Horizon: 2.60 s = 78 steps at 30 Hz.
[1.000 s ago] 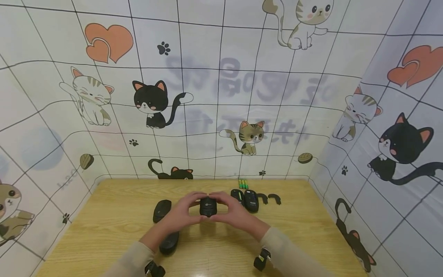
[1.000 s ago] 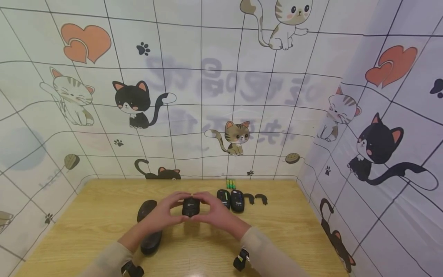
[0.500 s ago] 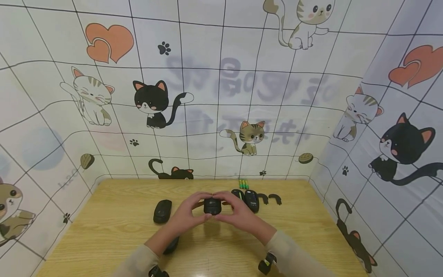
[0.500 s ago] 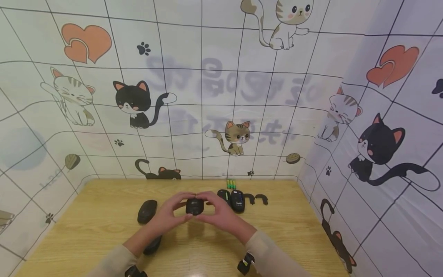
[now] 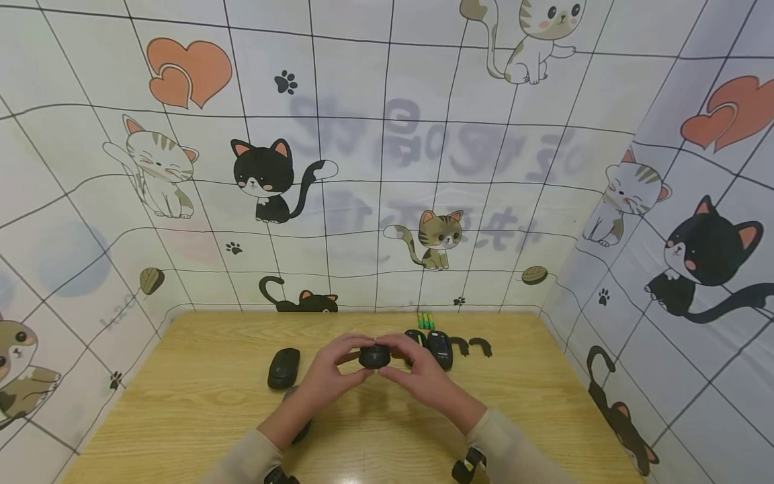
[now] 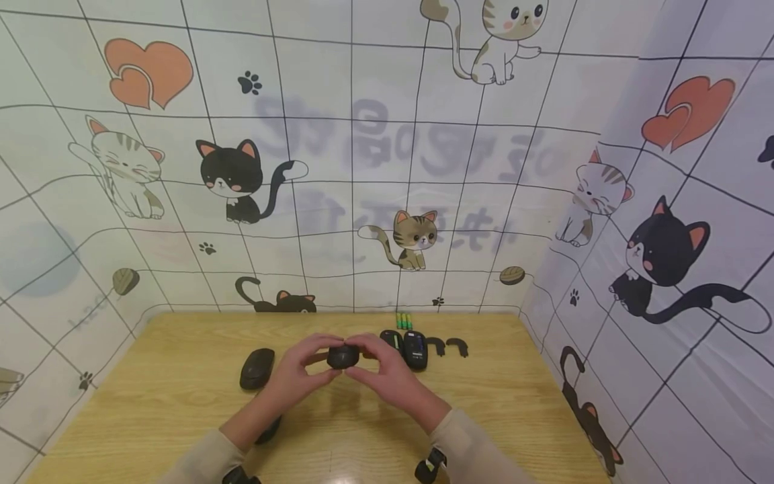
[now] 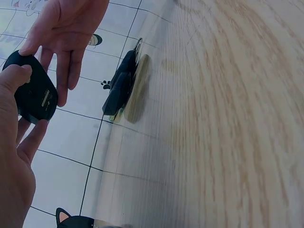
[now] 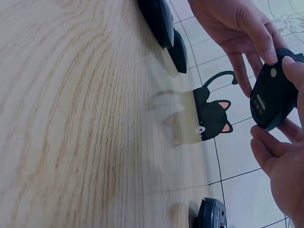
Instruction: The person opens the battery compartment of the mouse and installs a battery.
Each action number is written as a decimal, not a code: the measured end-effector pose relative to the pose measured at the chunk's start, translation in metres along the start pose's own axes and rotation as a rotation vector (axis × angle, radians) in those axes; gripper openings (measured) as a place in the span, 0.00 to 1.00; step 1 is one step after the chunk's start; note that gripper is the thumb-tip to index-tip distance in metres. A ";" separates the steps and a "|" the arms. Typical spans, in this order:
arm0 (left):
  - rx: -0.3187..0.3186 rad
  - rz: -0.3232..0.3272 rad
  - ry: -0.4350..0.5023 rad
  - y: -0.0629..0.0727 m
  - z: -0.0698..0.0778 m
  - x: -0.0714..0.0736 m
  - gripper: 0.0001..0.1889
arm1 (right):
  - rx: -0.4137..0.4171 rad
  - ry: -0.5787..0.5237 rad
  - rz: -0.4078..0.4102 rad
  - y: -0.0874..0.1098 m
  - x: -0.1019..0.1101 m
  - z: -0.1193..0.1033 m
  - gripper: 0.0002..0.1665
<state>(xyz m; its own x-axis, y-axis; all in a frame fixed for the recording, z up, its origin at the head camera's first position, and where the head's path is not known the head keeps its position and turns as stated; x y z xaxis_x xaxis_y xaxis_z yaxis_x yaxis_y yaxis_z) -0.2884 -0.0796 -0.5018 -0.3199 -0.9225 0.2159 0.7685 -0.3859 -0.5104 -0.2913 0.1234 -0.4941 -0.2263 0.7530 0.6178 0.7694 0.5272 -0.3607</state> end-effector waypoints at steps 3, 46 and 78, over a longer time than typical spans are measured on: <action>-0.008 0.013 -0.022 -0.001 0.003 -0.001 0.29 | -0.012 -0.033 0.008 0.000 0.000 -0.001 0.30; 0.066 0.006 -0.053 -0.005 0.002 -0.006 0.24 | -0.066 -0.002 0.129 0.005 0.001 -0.012 0.24; 0.345 0.013 0.157 0.000 -0.008 -0.012 0.20 | -0.198 -0.157 -0.040 0.004 -0.005 -0.004 0.31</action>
<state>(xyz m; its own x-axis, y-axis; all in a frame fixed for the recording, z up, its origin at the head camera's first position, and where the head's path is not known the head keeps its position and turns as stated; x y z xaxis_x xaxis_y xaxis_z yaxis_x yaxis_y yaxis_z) -0.2892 -0.0681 -0.5114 -0.3692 -0.9269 0.0670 0.9060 -0.3750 -0.1963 -0.2847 0.1205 -0.4962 -0.3373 0.7931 0.5072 0.8565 0.4821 -0.1843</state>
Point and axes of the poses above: each hand's wrist, its own y-axis away from the middle knuckle, its own x-axis out of the back of the hand, z = x × y, the point moved 6 cm from there along -y, towards the middle knuckle, and after that the axes turned 10 degrees about y, right-handed, at the moved point
